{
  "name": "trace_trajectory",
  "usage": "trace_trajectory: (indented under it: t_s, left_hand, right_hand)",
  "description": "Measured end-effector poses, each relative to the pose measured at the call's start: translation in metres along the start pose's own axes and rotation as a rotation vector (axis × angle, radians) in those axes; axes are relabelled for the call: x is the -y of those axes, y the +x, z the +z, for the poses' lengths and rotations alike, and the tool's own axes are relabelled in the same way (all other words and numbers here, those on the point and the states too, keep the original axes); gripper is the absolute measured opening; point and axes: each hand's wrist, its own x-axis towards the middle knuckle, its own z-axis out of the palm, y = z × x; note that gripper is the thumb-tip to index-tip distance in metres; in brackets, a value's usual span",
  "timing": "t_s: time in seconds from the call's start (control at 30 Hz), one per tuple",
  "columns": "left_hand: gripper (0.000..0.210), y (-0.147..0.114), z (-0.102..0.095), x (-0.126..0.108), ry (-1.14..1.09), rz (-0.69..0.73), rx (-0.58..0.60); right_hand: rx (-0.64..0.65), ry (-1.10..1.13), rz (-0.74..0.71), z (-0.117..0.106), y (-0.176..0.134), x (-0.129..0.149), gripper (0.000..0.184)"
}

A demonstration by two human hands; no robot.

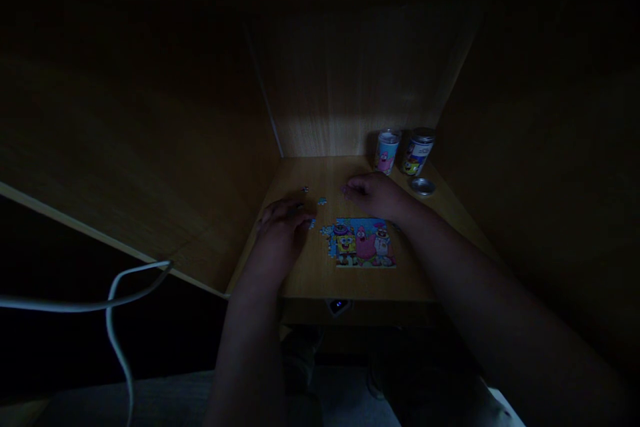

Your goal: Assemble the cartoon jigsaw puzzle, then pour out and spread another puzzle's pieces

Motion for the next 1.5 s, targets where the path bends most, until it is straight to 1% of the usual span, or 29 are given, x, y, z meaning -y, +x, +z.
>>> trace_trajectory:
  t_s: [0.2,0.43,0.57,0.63,0.73,0.83,0.9,0.97,1.07,1.2,1.3,1.37,1.43,1.5]
  left_hand:
    - [0.016,0.000,-0.001,0.002,-0.074,0.000,-0.005]
    - [0.013,0.001,-0.002,0.000,-0.094,0.000,-0.025]
    - [0.007,0.002,-0.006,-0.005,-0.155,0.022,-0.010]
    - [0.008,0.003,-0.008,-0.007,-0.190,0.037,-0.012]
    - [0.008,0.002,-0.011,-0.011,-0.236,0.035,-0.045]
    - [0.008,0.000,-0.013,-0.016,-0.302,0.028,-0.045]
    - [0.007,-0.002,-0.014,-0.021,-0.316,0.026,-0.037]
    - [0.006,-0.002,-0.016,-0.027,-0.285,0.024,-0.048]
    - [0.008,-0.002,-0.018,-0.035,-0.252,0.036,-0.083]
    - [0.009,-0.001,-0.015,-0.038,-0.324,0.022,-0.141]
    - [0.015,-0.002,-0.012,-0.032,-0.376,-0.022,-0.142]
    - [0.014,-0.003,-0.011,-0.027,-0.350,-0.024,-0.116]
    - [0.007,-0.003,-0.012,-0.022,-0.294,0.012,-0.076]
    - [0.009,-0.003,-0.013,-0.019,-0.269,0.057,-0.032]
  right_hand:
    - [-0.007,0.004,0.018,0.001,0.000,0.000,0.043]
    - [0.027,0.046,-0.015,0.003,-0.001,0.004,0.040]
    - [0.063,0.138,-0.045,0.006,-0.001,0.007,0.028]
    - [0.070,0.183,-0.073,0.008,-0.001,0.008,0.025]
    - [0.092,0.275,-0.120,0.009,-0.001,0.013,0.024]
    - [0.172,0.389,-0.127,0.007,-0.002,0.022,0.027]
    - [0.244,0.479,-0.116,0.007,-0.003,0.027,0.029]
    - [0.300,0.572,-0.095,0.007,-0.003,0.030,0.025]
    - [0.333,0.653,-0.040,0.008,-0.002,0.030,0.020]
    - [0.323,0.657,0.013,0.009,-0.001,0.028,0.016]
    - [0.306,0.649,0.032,0.011,0.000,0.025,0.014]
    - [0.295,0.649,0.053,0.015,0.001,0.022,0.014]
    - [0.275,0.649,0.079,0.018,0.002,0.019,0.015]
    - [0.253,0.639,0.094,0.022,0.003,0.016,0.017]
